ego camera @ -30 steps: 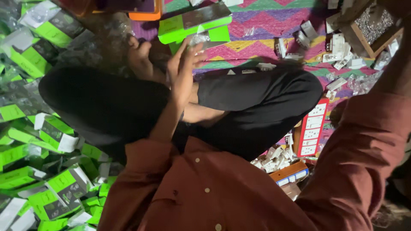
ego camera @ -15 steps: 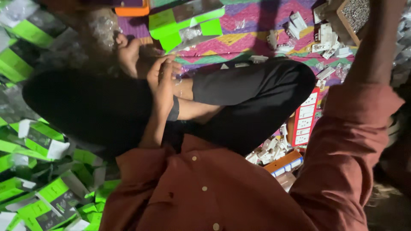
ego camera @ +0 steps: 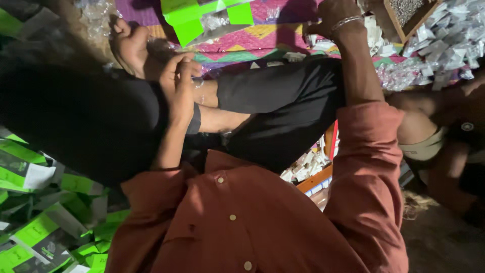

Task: The person sits cross-legged on the floor and packs small white boxes into clear plastic sleeves, then places the wrapped boxes into green product boxes, working on their lap one item at a time.

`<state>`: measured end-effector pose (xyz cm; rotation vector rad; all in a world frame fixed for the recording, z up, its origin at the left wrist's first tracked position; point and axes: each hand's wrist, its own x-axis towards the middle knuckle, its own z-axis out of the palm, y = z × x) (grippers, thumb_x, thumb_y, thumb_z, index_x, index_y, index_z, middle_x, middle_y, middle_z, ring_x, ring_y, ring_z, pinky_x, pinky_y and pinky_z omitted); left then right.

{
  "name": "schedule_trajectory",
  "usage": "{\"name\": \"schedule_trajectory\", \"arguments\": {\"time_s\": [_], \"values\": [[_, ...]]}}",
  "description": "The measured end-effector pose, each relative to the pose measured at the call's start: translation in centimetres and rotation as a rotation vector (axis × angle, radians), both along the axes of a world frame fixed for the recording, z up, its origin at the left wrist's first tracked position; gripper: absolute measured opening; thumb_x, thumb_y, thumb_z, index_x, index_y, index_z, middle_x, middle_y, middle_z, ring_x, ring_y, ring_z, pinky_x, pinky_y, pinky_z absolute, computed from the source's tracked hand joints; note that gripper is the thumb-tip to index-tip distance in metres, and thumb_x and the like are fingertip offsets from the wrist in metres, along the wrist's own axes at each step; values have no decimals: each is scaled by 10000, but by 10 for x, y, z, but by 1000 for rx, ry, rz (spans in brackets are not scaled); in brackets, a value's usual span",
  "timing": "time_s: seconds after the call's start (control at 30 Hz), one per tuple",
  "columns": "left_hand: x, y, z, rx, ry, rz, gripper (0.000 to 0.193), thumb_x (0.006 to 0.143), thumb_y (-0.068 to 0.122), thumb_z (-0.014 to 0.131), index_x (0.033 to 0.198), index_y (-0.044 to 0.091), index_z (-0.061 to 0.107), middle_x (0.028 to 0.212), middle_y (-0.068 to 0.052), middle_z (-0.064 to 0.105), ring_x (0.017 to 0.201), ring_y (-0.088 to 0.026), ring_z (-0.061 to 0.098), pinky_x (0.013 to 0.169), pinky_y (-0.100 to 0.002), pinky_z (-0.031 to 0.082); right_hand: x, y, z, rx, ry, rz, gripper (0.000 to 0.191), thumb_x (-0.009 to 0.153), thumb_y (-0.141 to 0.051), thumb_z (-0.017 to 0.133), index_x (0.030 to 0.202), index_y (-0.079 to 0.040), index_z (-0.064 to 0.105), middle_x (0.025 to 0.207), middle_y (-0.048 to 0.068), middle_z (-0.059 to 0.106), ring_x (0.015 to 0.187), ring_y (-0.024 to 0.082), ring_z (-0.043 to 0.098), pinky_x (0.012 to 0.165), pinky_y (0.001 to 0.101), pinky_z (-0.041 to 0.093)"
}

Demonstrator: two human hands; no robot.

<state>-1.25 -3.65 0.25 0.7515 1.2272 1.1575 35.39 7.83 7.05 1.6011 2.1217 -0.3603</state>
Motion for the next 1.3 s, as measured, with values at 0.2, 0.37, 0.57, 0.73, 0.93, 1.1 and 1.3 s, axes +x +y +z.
{"name": "schedule_trajectory", "arguments": {"time_s": [0.2, 0.37, 0.57, 0.73, 0.93, 1.1, 1.3], "values": [[11, -6, -3, 14, 71, -99, 220, 1068, 135, 587, 1178, -21, 698, 927, -29, 702, 813, -91, 618, 753, -236, 509, -28, -2, -6, -139, 56, 33, 774, 747, -452, 856, 1415, -138, 626, 1011, 235, 720, 956, 439, 696, 789, 525, 545], [20, -9, 9, -143, -86, -209, 184, 1021, 134, 634, 1171, 31, 664, 879, -14, 670, 723, -78, 578, 612, -256, 466, -37, -8, 25, -84, 430, -35, 289, 985, -288, 786, 921, -12, 729, 829, 203, 680, 730, 347, 644, 711, 451, 516], [29, -35, 32, 421, 590, -933, 147, 934, 205, 749, 1024, 97, 706, 870, -64, 696, 724, -228, 650, 621, -380, 513, -40, -62, 35, -185, 1195, -425, 220, 973, -105, 747, 857, -12, 584, 712, -7, 517, 642, 58, 486, 581, 256, 363], [19, -83, 30, 913, 889, -1142, 388, 717, 71, 656, 1099, 101, 718, 1056, -119, 650, 818, -296, 673, 597, -420, 519, -30, -74, 8, -152, 1368, -546, 269, 1103, -61, 710, 877, 6, 581, 751, -22, 533, 669, 51, 477, 624, 242, 352], [11, -67, 41, 808, 957, -1232, 166, 920, 127, 590, 1052, 108, 690, 1098, -109, 598, 899, -314, 661, 713, -452, 537, -40, -80, 3, -154, 1371, -641, 223, 1100, -99, 712, 922, -20, 602, 790, -45, 567, 702, 54, 511, 652, 261, 393], [-26, -9, 80, 689, 1021, -758, 277, 913, 120, 725, 1177, 48, 683, 1166, -117, 597, 960, -315, 670, 737, -410, 547, -51, -78, 5, -182, 1363, -575, 336, 1168, -189, 705, 903, -19, 588, 765, -36, 559, 681, 54, 515, 631, 247, 392], [-25, 16, 78, 344, 422, -542, 382, 1025, 266, 795, 1281, 71, 589, 1195, -43, 664, 1028, -191, 701, 871, -312, 585, -86, -79, 13, -267, 1479, -509, 288, 1148, -284, 662, 1043, -16, 642, 864, -26, 614, 694, 52, 566, 687, 268, 452]]}}
